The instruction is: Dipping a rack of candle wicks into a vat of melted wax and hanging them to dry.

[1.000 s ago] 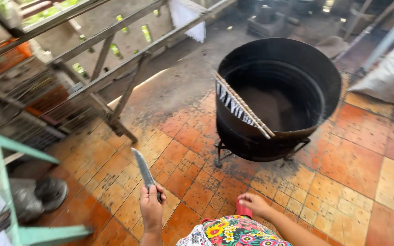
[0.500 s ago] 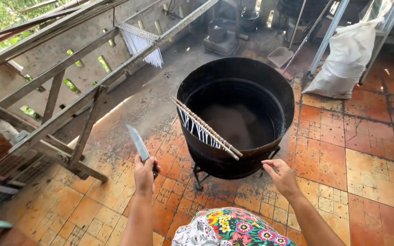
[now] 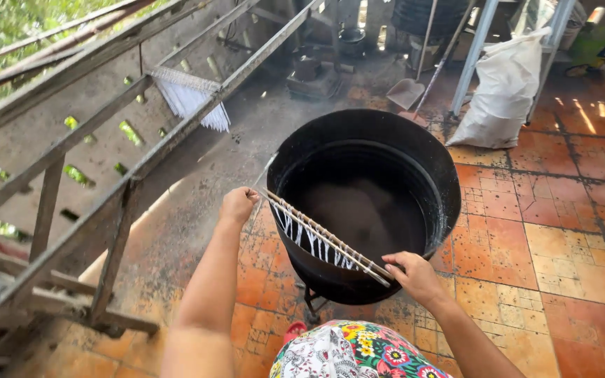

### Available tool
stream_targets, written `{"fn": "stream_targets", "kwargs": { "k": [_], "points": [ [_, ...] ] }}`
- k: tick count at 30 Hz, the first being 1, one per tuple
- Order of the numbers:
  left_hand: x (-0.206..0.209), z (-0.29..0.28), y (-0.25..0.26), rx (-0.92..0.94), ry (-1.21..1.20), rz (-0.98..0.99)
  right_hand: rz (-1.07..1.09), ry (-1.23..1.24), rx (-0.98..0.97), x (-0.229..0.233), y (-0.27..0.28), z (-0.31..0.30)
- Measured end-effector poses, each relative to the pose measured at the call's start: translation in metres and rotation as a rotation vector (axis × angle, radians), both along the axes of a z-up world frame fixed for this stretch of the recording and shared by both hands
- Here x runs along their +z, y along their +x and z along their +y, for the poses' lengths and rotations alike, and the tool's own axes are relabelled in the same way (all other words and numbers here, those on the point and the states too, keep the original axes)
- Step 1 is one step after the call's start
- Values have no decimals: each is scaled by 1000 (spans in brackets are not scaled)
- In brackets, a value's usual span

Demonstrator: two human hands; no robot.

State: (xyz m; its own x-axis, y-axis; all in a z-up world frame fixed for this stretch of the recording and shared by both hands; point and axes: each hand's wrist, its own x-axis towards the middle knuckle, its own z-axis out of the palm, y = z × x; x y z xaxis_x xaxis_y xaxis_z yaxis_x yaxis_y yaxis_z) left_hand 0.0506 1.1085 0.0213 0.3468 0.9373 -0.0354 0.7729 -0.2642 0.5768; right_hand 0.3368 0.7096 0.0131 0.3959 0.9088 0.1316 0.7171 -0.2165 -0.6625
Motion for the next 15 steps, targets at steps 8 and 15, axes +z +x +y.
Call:
{"fn": "stream_targets", "kwargs": {
  "k": [8, 15],
  "points": [
    [-21, 113, 33, -319, -127, 260, 77, -193, -170, -37, -2, 21],
    [-44, 152, 43, -541, -244, 238, 106, -314, -295, -58, -17, 30]
  ]
}}
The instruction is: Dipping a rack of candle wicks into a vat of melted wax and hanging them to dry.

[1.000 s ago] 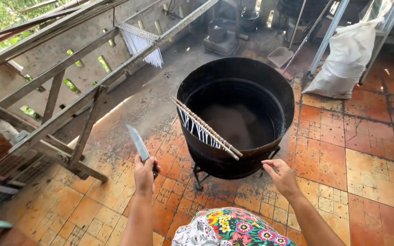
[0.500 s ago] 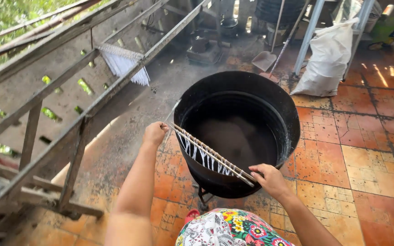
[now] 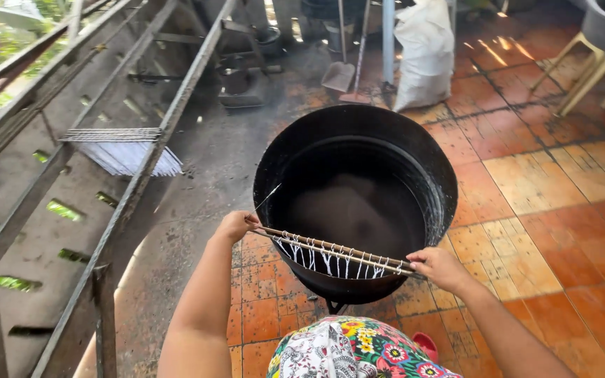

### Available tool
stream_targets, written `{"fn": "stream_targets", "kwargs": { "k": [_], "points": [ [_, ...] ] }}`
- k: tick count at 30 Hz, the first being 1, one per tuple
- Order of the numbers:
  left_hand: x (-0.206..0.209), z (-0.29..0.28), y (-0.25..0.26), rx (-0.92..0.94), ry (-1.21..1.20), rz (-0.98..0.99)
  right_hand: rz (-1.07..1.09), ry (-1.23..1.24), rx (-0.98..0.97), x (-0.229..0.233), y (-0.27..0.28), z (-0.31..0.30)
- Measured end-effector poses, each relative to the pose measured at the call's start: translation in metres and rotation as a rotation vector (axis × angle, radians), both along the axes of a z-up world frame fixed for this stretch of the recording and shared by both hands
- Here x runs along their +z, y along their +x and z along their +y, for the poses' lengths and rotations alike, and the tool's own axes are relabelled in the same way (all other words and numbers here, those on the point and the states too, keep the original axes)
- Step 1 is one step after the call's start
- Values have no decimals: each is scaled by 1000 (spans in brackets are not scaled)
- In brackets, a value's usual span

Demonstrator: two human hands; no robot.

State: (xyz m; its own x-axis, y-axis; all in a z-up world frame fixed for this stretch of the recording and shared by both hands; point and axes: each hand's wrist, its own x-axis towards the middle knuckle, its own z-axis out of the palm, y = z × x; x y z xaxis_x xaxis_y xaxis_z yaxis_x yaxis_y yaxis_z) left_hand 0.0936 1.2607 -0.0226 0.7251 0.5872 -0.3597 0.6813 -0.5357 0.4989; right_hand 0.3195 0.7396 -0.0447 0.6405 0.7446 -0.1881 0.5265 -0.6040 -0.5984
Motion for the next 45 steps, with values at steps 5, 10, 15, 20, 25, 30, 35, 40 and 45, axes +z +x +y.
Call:
{"fn": "stream_targets", "kwargs": {
  "k": [5, 10, 15, 20, 25, 30, 35, 40, 45],
  "points": [
    [-14, 15, 8, -71, -18, 19, -27, -63, -18, 35, -19, 4],
    [-29, 25, 7, -80, -65, -26, -64, -138, 32, 34, -14, 13],
    [-43, 31, 9, -24, -135, -124, -141, -357, 49, 25, -9, 21],
    [-26, 23, 13, -68, 133, 28, -156, -408, 49, 21, -10, 24],
    [51, -85, 50, -308, 277, -41, -134, -369, 22, 24, -15, 24],
    [27, -147, 85, -753, 261, -27, -291, -85, -169, -14, -28, 10],
    [20, -149, 86, -826, 244, 64, -638, 529, -41, -10, -114, 45],
    [18, -148, 89, -855, 186, 130, -737, 398, 190, -13, -138, 79],
    [37, -155, 90, -917, 200, 120, -810, 211, 153, -35, -146, 87]
  ]
}}
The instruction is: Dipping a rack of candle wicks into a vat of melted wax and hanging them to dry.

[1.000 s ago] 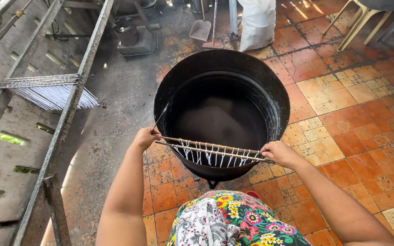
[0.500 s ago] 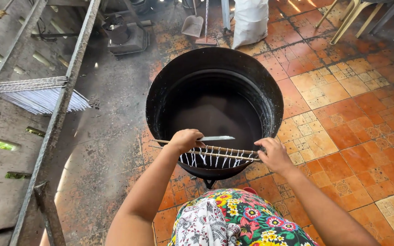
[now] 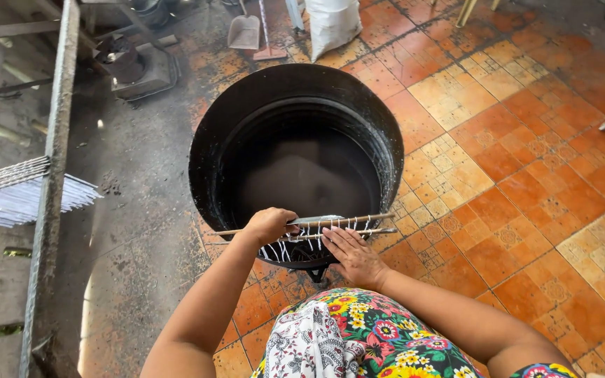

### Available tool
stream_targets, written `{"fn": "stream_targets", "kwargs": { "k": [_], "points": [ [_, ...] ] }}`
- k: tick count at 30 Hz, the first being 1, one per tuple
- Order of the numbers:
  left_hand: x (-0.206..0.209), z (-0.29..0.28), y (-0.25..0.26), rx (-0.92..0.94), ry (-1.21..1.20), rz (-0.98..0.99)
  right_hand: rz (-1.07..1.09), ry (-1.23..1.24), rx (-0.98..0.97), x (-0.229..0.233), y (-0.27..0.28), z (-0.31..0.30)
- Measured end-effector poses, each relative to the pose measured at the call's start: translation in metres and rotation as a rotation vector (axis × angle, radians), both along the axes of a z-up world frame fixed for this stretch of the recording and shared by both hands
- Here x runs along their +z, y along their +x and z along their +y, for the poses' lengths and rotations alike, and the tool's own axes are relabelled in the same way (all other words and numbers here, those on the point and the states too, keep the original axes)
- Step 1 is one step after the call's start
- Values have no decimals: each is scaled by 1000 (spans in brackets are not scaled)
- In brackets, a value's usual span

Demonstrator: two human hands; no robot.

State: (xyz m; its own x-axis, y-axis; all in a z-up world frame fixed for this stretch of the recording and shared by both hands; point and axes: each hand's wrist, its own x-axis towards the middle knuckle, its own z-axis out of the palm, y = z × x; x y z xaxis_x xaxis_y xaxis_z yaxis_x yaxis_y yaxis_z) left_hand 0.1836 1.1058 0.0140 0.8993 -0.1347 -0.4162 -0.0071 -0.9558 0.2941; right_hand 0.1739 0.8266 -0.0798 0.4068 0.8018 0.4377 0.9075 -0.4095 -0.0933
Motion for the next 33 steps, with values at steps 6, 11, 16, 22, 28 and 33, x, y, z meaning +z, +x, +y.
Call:
{"fn": "stream_targets", "kwargs": {
  "k": [6, 11, 16, 22, 28, 33],
  "points": [
    [-36, 14, 30, -110, 100, -143, -2, 37, -21, -2, 0, 3],
    [-51, 25, 49, -119, 149, -184, 16, 52, -21, 7, -4, 3],
    [-57, 33, 63, -92, 186, -185, 15, 55, -24, 6, -4, 4],
    [-69, 41, 84, 3, 168, -182, 22, 68, -18, 8, -5, 5],
    [-40, 71, 147, 108, 207, -267, 1, 60, -22, 5, -6, 7],
    [54, 90, 209, 148, 212, -405, -8, 55, -3, 10, -3, 5]
  ]
}}
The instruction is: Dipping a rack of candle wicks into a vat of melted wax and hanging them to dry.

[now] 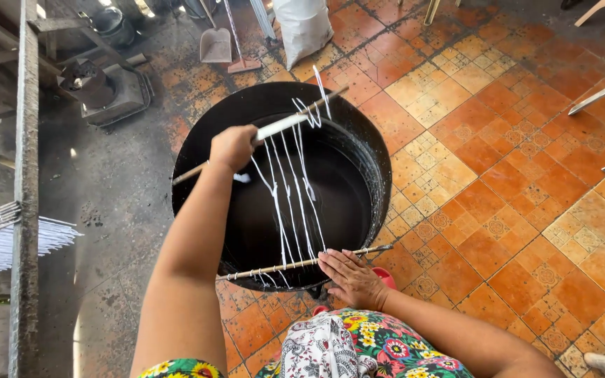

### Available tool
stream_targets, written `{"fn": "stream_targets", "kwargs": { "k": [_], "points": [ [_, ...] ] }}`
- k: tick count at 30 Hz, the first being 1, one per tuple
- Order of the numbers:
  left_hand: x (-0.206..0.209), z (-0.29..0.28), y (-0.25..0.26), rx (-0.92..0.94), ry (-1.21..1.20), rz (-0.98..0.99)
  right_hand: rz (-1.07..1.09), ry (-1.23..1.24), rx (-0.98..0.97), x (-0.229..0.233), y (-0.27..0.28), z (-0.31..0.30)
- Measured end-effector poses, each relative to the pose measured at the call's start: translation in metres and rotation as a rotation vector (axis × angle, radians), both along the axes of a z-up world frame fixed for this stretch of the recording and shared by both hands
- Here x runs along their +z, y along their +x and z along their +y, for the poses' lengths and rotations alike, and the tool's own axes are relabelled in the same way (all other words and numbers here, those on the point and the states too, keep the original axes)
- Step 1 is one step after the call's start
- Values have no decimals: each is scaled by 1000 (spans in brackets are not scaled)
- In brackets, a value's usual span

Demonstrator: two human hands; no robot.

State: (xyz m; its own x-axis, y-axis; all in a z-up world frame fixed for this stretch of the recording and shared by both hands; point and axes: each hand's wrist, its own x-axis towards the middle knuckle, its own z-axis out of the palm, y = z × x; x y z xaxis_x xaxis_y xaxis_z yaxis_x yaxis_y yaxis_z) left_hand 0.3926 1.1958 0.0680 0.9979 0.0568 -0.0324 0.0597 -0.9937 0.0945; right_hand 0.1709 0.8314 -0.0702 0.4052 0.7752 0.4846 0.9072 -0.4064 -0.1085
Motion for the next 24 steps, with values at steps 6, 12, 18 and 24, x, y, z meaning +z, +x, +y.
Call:
{"fn": "stream_targets", "kwargs": {
  "k": [6, 12, 18, 24],
  "points": [
    [92, 24, 60, -45, -9, -100, 29, -158, 58, 1, 4, -5],
    [190, 44, 82, -90, 84, -266, 9, -159, 30, 0, 2, -4],
    [254, 87, 108, -198, 266, -541, -14, -141, 23, 3, 0, -3],
    [288, 54, 52, -93, 147, -305, 156, -94, 39, 11, 2, 1]
  ]
}}
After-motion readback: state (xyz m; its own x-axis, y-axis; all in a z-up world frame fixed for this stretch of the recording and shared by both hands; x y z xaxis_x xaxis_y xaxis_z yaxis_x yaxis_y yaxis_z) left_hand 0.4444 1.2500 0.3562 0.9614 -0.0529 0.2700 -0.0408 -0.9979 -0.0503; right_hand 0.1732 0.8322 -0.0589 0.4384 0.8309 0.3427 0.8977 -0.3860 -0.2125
